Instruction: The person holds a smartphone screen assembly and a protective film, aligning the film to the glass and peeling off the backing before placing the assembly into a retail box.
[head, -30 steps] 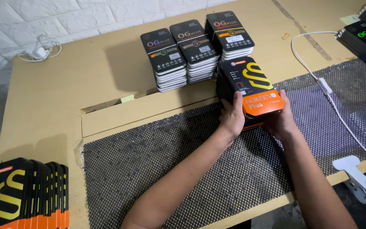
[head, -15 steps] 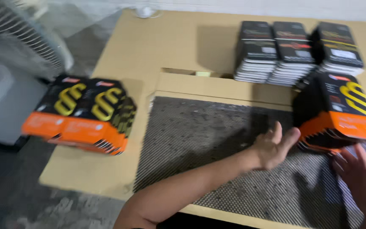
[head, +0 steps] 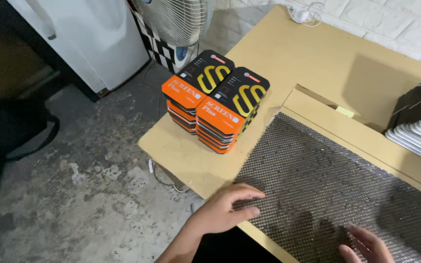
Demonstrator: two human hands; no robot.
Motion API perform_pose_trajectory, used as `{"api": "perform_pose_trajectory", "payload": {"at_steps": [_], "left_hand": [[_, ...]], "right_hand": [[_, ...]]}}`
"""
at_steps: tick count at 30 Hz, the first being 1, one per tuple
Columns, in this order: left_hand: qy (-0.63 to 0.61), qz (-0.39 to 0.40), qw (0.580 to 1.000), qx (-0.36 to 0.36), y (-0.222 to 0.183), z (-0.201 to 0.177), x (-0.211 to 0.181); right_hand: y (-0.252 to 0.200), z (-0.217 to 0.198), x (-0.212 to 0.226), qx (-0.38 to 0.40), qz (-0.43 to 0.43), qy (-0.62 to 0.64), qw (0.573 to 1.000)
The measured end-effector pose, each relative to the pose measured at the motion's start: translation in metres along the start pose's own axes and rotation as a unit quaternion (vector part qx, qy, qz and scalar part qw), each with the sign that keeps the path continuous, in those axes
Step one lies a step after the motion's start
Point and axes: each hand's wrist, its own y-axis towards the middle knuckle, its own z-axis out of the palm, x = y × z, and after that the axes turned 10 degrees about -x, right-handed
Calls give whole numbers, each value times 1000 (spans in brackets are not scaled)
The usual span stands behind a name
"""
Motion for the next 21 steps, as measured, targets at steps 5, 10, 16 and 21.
{"api": "perform_pose_trajectory", "payload": {"at_steps": [5, 10, 16, 21], "left_hand": [[111, 121, 917, -364, 3, -30, 29], [227, 85, 851, -466, 32, -45, 43], [142, 62, 902, -404, 39, -54, 44], [149, 24, 909, -388, 39, -52, 51]], "right_hand": [[-35, 59, 112, 143, -29, 21, 989], [-21, 100, 155, 272, -10, 55, 961], [22, 182, 178, 275, -27, 218, 936], [87, 264, 184, 261, -53, 305, 914]]}}
